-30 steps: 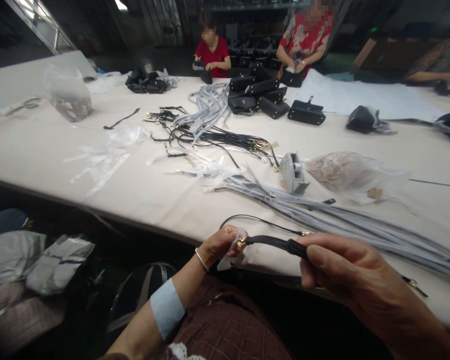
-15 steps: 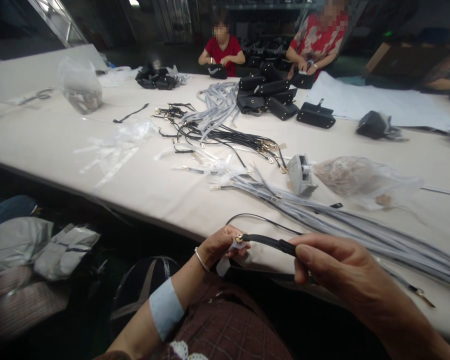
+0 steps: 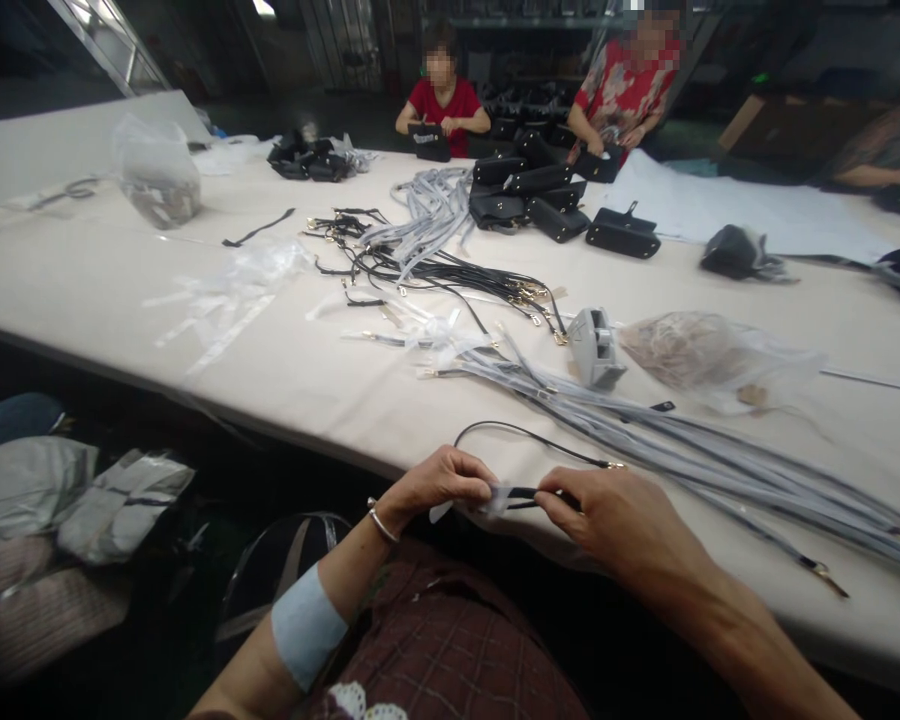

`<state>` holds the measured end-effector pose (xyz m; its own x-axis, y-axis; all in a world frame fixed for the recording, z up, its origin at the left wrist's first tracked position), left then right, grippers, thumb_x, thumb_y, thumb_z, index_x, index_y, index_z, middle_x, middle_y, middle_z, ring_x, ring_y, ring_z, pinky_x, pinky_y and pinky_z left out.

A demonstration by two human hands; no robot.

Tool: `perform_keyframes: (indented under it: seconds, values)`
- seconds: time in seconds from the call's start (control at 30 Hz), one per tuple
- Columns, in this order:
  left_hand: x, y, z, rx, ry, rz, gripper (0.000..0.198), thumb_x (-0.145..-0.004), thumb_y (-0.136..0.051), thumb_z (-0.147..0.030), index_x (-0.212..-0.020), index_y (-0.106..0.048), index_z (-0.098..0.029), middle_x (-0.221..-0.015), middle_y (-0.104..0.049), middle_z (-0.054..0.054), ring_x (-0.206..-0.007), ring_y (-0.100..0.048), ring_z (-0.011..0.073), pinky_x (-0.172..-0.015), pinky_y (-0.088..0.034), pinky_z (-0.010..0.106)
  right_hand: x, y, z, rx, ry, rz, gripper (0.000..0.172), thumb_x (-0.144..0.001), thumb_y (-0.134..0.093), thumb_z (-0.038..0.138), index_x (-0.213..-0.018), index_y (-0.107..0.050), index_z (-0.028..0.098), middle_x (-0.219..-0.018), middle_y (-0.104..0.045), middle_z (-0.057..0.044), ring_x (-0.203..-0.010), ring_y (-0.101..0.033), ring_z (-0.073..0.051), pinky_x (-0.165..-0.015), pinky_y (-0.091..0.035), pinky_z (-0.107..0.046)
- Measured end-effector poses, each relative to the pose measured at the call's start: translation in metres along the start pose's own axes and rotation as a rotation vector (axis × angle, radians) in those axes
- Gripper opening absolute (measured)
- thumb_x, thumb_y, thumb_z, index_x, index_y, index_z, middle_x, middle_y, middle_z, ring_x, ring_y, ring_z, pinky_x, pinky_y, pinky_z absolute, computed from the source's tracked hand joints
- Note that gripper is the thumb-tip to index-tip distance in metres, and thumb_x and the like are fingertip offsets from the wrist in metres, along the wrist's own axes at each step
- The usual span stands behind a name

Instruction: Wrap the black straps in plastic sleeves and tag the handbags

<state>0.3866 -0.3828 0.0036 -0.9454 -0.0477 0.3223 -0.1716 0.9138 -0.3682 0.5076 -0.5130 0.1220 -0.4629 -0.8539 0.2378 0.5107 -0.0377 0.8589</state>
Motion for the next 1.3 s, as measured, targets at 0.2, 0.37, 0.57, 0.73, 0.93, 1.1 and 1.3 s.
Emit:
perform_keyframes:
  seconds: [0.2,0.37,0.57,0.73,0.93,1.1,1.3]
  values:
    - [0.002,-0.008,-0.010,-0.208,-0.087,-0.107,0.025,-0.071,-0.075,-0.031,-0.090,-0.078,-0.014,-0.071,-0.069,0.003,-0.065,-0.058,0.0140,-0.065,-0.045,0.024,-0.006,-0.021,-0.003,0.163,-0.021,0.134,0.031,-0.090,-0.050,0.047,-0.095,-0.075,0.029,-0.082,-0.074,-0.005,-0.076,-0.065,-0.025,-0.066,-0.040,-0.033]
    - [0.004,-0.018,-0.025,-0.412,-0.328,-0.147,0.016,-0.075,-0.075,-0.028,-0.086,-0.078,-0.018,-0.085,-0.073,0.006,-0.081,-0.063,0.0180,-0.078,-0.045,0.026,-0.003,-0.030,-0.015,-0.236,-0.048,0.307,0.031,-0.089,-0.054,0.047,-0.089,-0.074,0.024,-0.071,-0.070,-0.001,-0.067,-0.061,-0.019,-0.062,-0.041,-0.028]
    - [0.003,-0.036,-0.028,-0.276,-0.321,-0.154,0.018,-0.073,-0.078,-0.029,-0.086,-0.073,-0.017,-0.083,-0.068,0.003,-0.080,-0.060,0.0167,-0.077,-0.046,0.026,0.003,-0.028,-0.018,-0.235,-0.051,0.230,0.029,-0.086,-0.057,0.046,-0.090,-0.072,0.022,-0.069,-0.069,-0.001,-0.064,-0.058,-0.019,-0.058,-0.039,-0.028]
    - [0.006,-0.043,-0.031,-0.284,-0.355,-0.164,0.024,-0.070,-0.079,-0.025,-0.091,-0.069,-0.018,-0.085,-0.065,0.001,-0.082,-0.058,0.0154,-0.079,-0.046,0.026,0.012,-0.036,-0.026,-0.385,-0.085,0.297,0.042,-0.088,-0.055,0.048,-0.116,-0.068,0.019,-0.067,-0.068,0.000,-0.059,-0.054,-0.016,-0.055,-0.036,-0.026]
    - [0.010,-0.042,-0.013,-0.264,-0.259,-0.122,0.019,-0.071,-0.079,-0.028,-0.081,-0.069,-0.016,-0.078,-0.063,0.001,-0.078,-0.055,0.0145,-0.074,-0.043,0.025,0.029,-0.033,-0.034,-0.502,-0.135,0.379,0.032,-0.088,-0.056,0.045,-0.090,-0.074,0.019,-0.064,-0.064,0.001,-0.052,-0.041,-0.011,-0.051,-0.026,-0.024]
    - [0.015,-0.046,-0.005,-0.149,-0.240,-0.084,0.023,-0.070,-0.081,-0.033,-0.078,-0.069,-0.014,-0.077,-0.064,0.002,-0.075,-0.055,0.0142,-0.074,-0.043,0.025,0.037,-0.026,-0.032,-0.474,-0.136,0.359,0.034,-0.088,-0.054,0.045,-0.091,-0.075,0.020,-0.059,-0.062,0.002,-0.051,-0.043,-0.011,-0.051,-0.029,-0.024]
    - [0.014,-0.057,0.005,0.014,-0.168,0.015,0.036,-0.064,-0.085,-0.034,-0.084,-0.063,-0.015,-0.078,-0.064,0.001,-0.072,-0.057,0.0130,-0.072,-0.044,0.026,0.044,-0.032,-0.014,-0.229,-0.028,0.218,0.030,-0.090,-0.053,0.040,-0.106,-0.074,0.025,-0.080,-0.073,-0.002,-0.071,-0.064,-0.019,-0.064,-0.044,-0.026]
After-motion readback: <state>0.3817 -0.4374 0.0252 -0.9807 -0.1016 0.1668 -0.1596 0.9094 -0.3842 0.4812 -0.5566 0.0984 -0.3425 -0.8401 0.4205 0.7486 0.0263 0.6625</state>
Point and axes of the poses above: each hand's wrist, its own x-axis away from the middle knuckle, its own y-axis out of the back of the hand, z = x × y, the point moved 6 cm from there along -x, towards the middle knuckle
